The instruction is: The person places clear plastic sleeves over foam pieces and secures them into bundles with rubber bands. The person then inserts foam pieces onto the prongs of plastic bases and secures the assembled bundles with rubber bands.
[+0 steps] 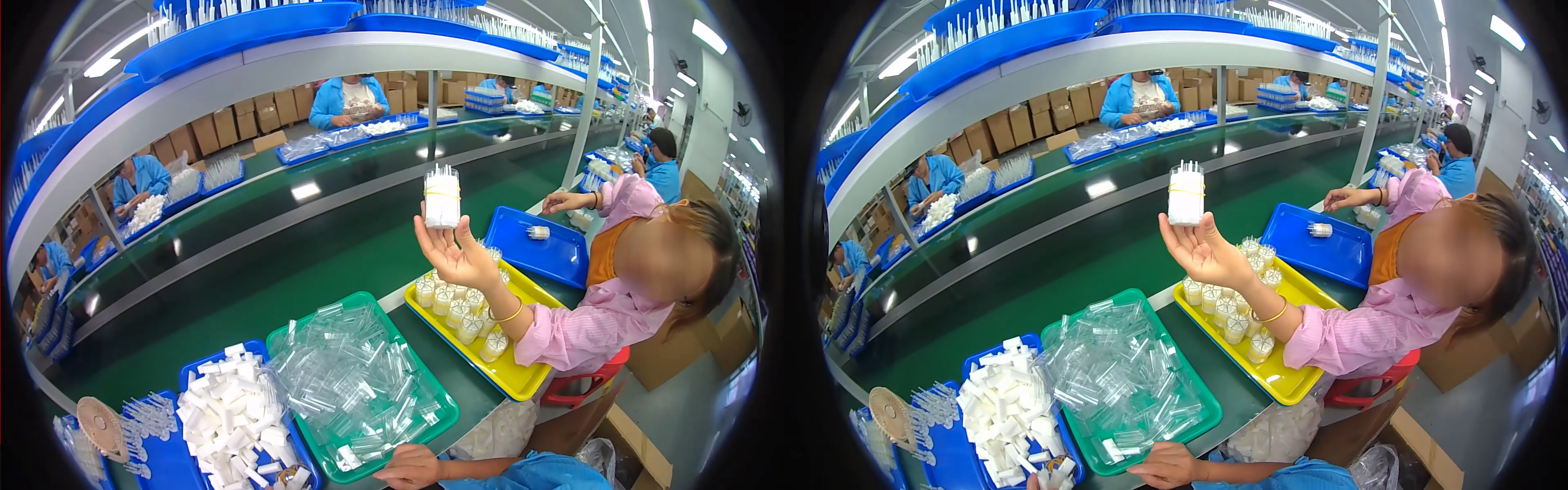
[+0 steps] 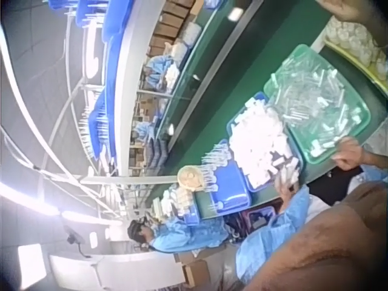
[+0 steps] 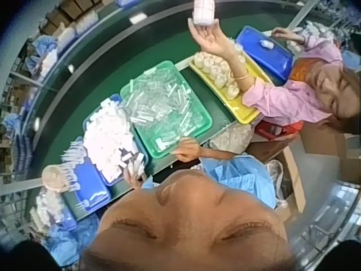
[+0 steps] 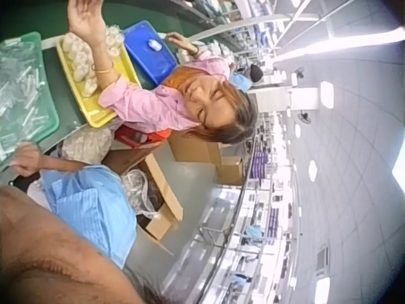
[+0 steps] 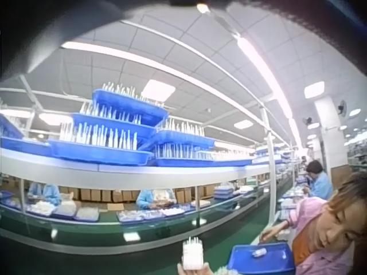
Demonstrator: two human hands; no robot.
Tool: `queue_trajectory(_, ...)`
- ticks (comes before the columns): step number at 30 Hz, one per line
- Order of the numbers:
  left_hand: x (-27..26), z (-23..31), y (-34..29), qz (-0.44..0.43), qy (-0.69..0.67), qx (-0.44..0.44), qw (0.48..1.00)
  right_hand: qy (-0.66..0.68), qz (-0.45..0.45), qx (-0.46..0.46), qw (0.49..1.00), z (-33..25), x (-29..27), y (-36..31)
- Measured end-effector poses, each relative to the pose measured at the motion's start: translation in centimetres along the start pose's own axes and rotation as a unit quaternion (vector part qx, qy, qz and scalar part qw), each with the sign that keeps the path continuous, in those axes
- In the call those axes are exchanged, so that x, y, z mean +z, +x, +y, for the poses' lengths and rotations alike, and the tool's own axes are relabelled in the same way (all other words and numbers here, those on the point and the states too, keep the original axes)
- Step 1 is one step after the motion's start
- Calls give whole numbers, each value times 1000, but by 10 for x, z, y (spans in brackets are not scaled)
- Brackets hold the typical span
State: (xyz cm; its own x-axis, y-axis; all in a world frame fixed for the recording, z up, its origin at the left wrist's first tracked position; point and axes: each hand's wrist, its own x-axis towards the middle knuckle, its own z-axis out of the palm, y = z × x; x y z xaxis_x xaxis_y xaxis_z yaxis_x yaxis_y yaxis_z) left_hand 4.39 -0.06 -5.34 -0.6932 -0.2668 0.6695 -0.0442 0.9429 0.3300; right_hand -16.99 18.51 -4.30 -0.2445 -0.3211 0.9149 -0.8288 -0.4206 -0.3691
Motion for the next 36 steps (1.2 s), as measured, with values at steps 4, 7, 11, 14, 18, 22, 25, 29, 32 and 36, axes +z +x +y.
queue_trajectory(4,28,40,91,-105,-223,-363,899,-56,-43,29,997,3,-17,15)
queue_trajectory(7,78,95,176,7,-316,-320,893,-164,-130,62,976,0,-72,46)
queue_trajectory(11,154,165,279,157,-439,-265,844,-477,-49,-15,878,-5,-130,135)
queue_trajectory(14,202,213,339,269,-512,-224,785,-483,-16,31,875,2,-162,194)
queue_trajectory(18,245,242,386,416,-578,-160,683,-438,-31,106,892,38,-179,245)
queue_trajectory(22,248,267,392,457,-628,-61,627,-429,-63,142,890,49,-196,263)
queue_trajectory(25,234,260,395,452,-672,-89,580,-358,-94,198,908,60,-190,268)
queue_trajectory(29,203,235,374,379,-667,-178,616,-343,-112,190,913,73,-185,262)
queue_trajectory(32,200,204,329,304,-654,-261,641,-375,-68,144,913,76,-173,257)
queue_trajectory(36,202,123,216,198,-618,-371,665,-450,-36,57,890,74,-157,252)
